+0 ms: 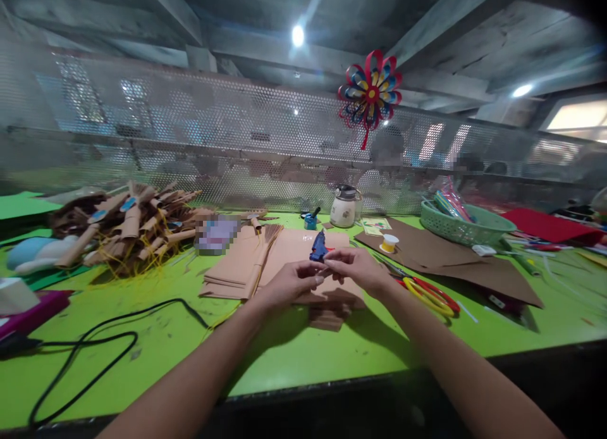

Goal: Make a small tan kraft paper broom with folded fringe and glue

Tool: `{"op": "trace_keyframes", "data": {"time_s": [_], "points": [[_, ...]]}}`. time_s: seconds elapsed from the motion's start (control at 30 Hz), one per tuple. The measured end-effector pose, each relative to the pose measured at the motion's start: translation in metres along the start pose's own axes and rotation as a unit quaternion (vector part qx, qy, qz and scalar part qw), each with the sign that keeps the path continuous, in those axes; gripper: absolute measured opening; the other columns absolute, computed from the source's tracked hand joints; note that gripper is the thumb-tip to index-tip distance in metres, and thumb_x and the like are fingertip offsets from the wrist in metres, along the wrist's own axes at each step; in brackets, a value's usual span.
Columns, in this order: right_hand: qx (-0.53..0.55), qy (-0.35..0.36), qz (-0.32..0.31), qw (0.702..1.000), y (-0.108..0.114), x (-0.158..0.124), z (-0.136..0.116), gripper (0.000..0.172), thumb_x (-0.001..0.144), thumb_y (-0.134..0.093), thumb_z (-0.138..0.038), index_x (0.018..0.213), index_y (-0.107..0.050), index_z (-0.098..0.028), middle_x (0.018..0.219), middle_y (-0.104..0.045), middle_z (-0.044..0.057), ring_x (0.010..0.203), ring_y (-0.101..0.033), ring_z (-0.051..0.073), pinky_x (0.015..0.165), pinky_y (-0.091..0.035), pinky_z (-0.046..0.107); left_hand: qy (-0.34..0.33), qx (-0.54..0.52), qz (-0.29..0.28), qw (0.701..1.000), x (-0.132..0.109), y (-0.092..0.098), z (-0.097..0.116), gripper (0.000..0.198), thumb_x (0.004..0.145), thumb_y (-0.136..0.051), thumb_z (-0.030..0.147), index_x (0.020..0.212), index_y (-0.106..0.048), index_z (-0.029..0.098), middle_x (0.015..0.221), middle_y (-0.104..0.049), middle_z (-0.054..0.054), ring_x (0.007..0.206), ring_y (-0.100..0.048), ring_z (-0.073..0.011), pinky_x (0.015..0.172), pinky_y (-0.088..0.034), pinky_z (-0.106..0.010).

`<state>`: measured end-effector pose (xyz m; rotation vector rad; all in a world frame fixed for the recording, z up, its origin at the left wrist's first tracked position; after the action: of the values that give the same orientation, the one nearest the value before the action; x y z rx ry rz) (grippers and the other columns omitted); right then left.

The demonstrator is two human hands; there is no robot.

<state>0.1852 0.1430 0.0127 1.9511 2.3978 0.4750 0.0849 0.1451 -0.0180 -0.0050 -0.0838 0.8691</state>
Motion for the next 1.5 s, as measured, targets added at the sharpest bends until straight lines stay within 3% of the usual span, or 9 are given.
{"op": "trace_keyframes", "data": {"time_s": [0.13,0.3,0.43,0.67,0.97,1.1,1.2,1.33,1.5], "points": [[0.04,0.016,0.002,0.999,0.005,0.012,0.011,0.031,0.062,-0.075,-0.035,0.083,-0.069,-0.013,0.062,-0.062,0.001,0.052,-0.05,0.009,0.05,-0.038,0.024,-0.031,0.078,0.05,0.995,0.004,0.012,0.005,0.038,0.063,-0.072,0.023,0.099,-0.065,0.012,0.088,-0.066,-0.007,0.077,-0.056,-0.0145,0.071,-0.041,-0.026],[0.06,0.028,0.027,0.997,0.017,0.016,0.024,0.029,0.063,-0.075,-0.033,0.083,-0.069,-0.013,0.058,-0.06,0.0,0.05,-0.05,0.009,0.05,-0.038,0.025,0.019,0.18,0.072,0.981,0.004,0.021,-0.006,0.03,0.071,-0.063,0.03,0.092,-0.068,0.01,0.07,-0.064,-0.005,0.063,-0.054,-0.0149,0.059,-0.038,-0.026],[0.068,0.016,0.005,0.998,0.015,0.01,0.035,0.028,0.066,-0.073,-0.033,0.086,-0.068,-0.014,0.07,-0.064,0.002,0.057,-0.053,0.01,0.059,-0.042,0.028,-0.02,0.232,0.088,0.968,0.005,0.022,-0.003,0.023,0.072,-0.062,0.025,0.09,-0.069,0.012,0.076,-0.066,-0.006,0.067,-0.056,-0.0153,0.061,-0.04,-0.026],[0.062,0.001,-0.002,0.998,0.015,-0.002,0.027,0.03,0.065,-0.073,-0.032,0.09,-0.067,-0.014,0.068,-0.063,0.001,0.058,-0.052,0.01,0.058,-0.042,0.028,0.043,0.071,0.089,0.993,0.003,0.022,-0.017,0.025,0.07,-0.068,0.033,0.084,-0.06,0.014,0.076,-0.065,-0.006,0.059,-0.057,-0.0124,0.053,-0.041,-0.023],[0.122,0.017,0.01,0.992,0.015,-0.004,0.024,0.038,0.063,-0.076,-0.028,0.098,-0.066,-0.017,0.072,-0.063,0.001,0.058,-0.05,0.01,0.058,-0.041,0.027,-0.029,0.017,0.097,0.995,0.003,0.03,-0.005,0.026,0.073,-0.067,0.035,0.084,-0.065,0.012,0.082,-0.068,-0.01,0.073,-0.061,-0.0156,0.072,-0.046,-0.028],[0.201,0.0,0.015,0.979,0.005,-0.003,0.035,0.038,0.06,-0.078,-0.029,0.094,-0.065,-0.016,0.081,-0.065,0.004,0.068,-0.056,0.013,0.064,-0.044,0.029,-0.018,0.014,0.098,0.995,0.003,0.027,-0.009,0.029,0.073,-0.067,0.037,0.087,-0.066,0.011,0.083,-0.068,-0.01,0.073,-0.06,-0.0153,0.071,-0.046,-0.027],[0.185,-0.001,0.029,0.982,0.0,-0.003,0.04,0.037,0.059,-0.079,-0.03,0.091,-0.065,-0.016,0.08,-0.066,0.004,0.068,-0.057,0.014,0.065,-0.046,0.029,-0.014,-0.006,0.109,0.994,0.003,0.027,-0.011,0.031,0.072,-0.068,0.038,0.089,-0.066,0.012,0.084,-0.068,-0.009,0.072,-0.06,-0.0157,0.069,-0.045,-0.027],[0.129,0.002,0.028,0.991,-0.001,-0.004,0.04,0.035,0.059,-0.079,-0.03,0.088,-0.065,-0.017,0.077,-0.065,0.002,0.063,-0.057,0.012,0.062,-0.046,0.028,-0.018,-0.004,0.155,0.988,0.002,0.038,-0.008,0.026,0.067,-0.072,0.033,0.081,-0.067,0.012,0.074,-0.067,-0.005,0.065,-0.058,-0.0141,0.064,-0.044,-0.026],[0.143,-0.018,-0.012,0.989,-0.008,-0.006,0.042,0.042,0.057,-0.08,-0.029,0.094,-0.064,-0.018,0.088,-0.066,0.004,0.075,-0.061,0.016,0.069,-0.05,0.03,-0.018,0.026,0.194,0.981,-0.001,0.046,-0.004,0.023,0.066,-0.071,0.033,0.065,-0.063,0.012,0.053,-0.055,0.002,0.048,-0.045,-0.0082,0.05,-0.035,-0.021]]}}
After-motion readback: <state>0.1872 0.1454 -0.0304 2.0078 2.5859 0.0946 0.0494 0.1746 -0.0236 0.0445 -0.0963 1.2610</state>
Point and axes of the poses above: each hand's wrist, its own x-axis towards the middle knuckle, its own y-axis out of the back of the hand, z = x × y, the point moved 10 cm from there along x, towards the middle knuckle
